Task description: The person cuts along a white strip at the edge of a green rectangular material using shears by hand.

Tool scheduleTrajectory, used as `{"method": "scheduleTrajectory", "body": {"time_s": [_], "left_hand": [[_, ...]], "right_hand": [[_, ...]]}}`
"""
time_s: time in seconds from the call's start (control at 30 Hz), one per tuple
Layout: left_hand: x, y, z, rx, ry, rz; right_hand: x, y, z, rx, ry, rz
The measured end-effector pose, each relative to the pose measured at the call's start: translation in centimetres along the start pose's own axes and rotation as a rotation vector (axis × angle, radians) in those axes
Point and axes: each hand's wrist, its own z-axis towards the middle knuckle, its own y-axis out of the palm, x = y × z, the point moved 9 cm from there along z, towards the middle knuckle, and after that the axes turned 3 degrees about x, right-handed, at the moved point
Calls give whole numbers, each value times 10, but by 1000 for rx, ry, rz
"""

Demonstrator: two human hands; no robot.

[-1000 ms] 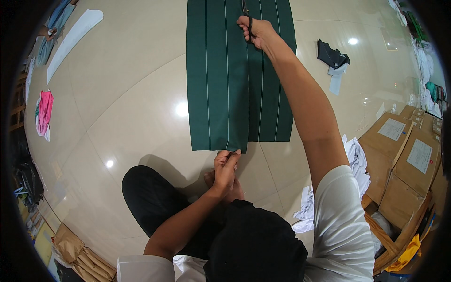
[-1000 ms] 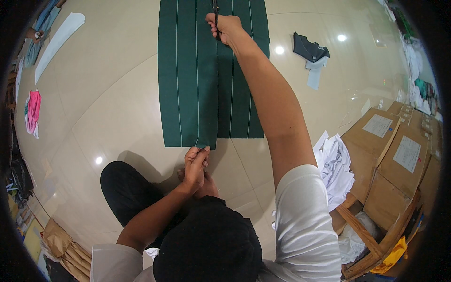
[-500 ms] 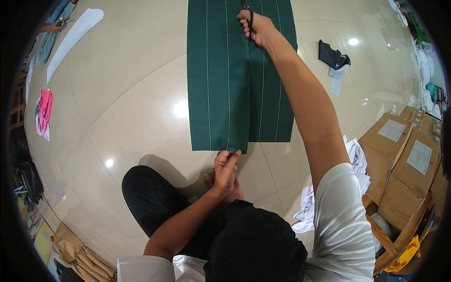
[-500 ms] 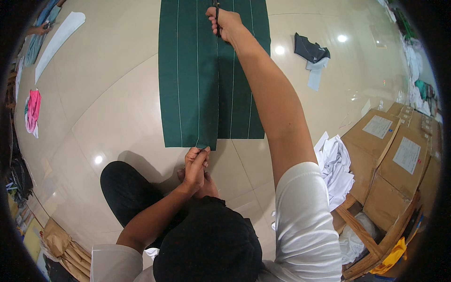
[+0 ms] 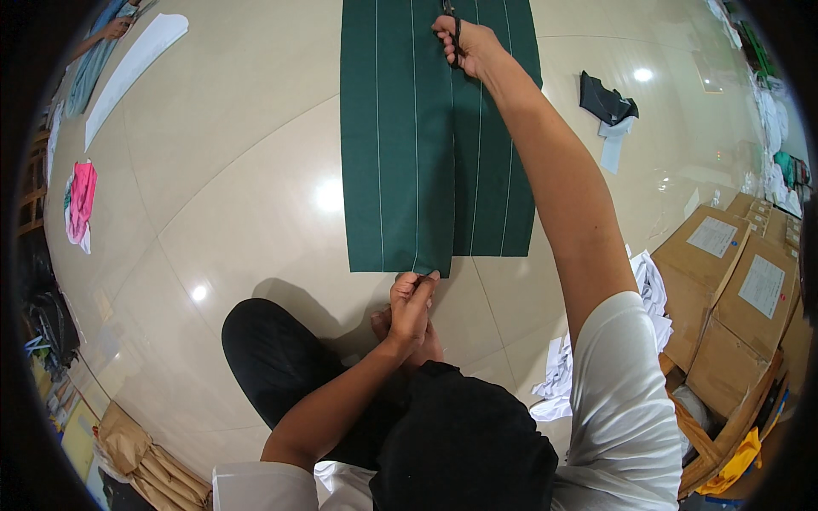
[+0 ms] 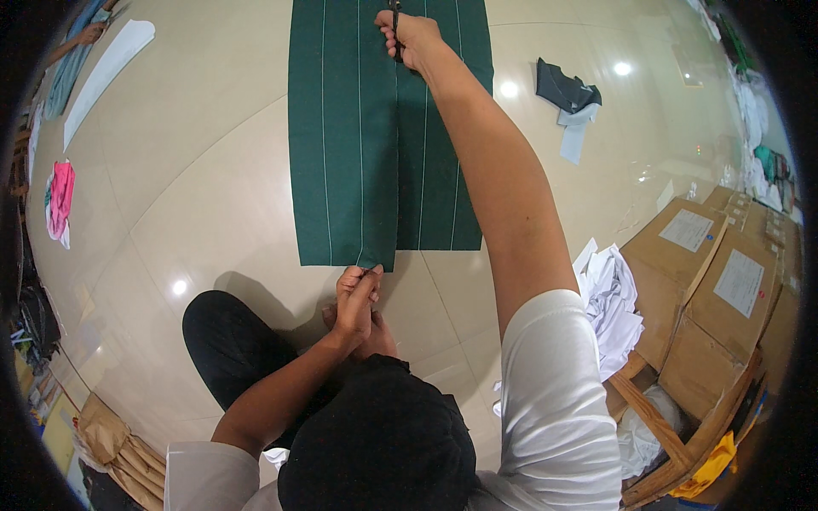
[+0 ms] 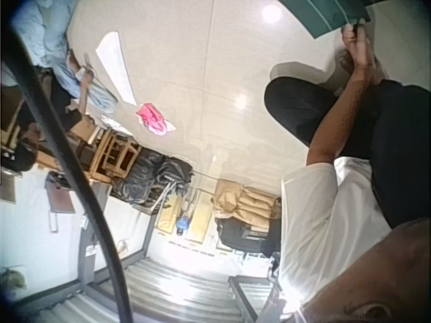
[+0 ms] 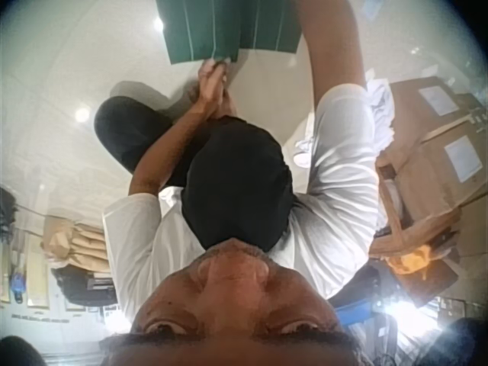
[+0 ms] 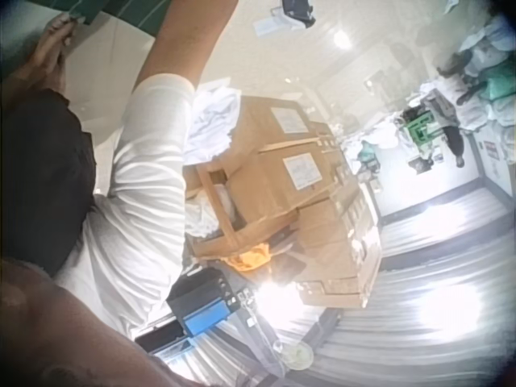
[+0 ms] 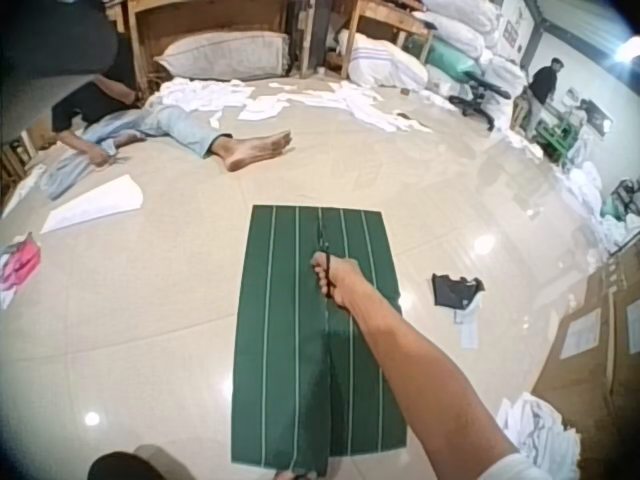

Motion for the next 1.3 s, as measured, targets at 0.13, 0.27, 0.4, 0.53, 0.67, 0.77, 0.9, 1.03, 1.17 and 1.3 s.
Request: {"method": "scheduleTrajectory", "body": {"time_s": [0.13, 0.27, 0.4, 0.53, 0.67, 0.77, 0.9, 1.03, 1.17, 1.3], "left_hand": [[1, 0, 0, 9, -2, 25], [1, -1, 0, 3, 6, 27], [-1, 0, 1, -12, 18, -3], [2, -1, 0, 7, 9, 22], [2, 0, 0, 8, -15, 38], [2, 2, 1, -7, -14, 26], [1, -2, 1, 8, 6, 34], [2, 0, 0, -9, -2, 19], [2, 0, 0, -27, 3, 16], [3, -1, -1, -8, -10, 31]], "right_hand": [[1, 1, 1, -11, -3, 5], [1, 2, 3, -17, 0, -1], [2, -1, 10, -23, -21, -37], [2, 0, 10, -30, -11, -49], [-3, -1, 20, -89, -14, -59], [-4, -3, 28, -74, -14, -74], [-13, 7, 16, -35, 27, -21], [-18, 6, 12, -22, 36, -34], [-16, 7, 15, -18, 37, -51], [-13, 6, 22, -47, 24, -65]]}}
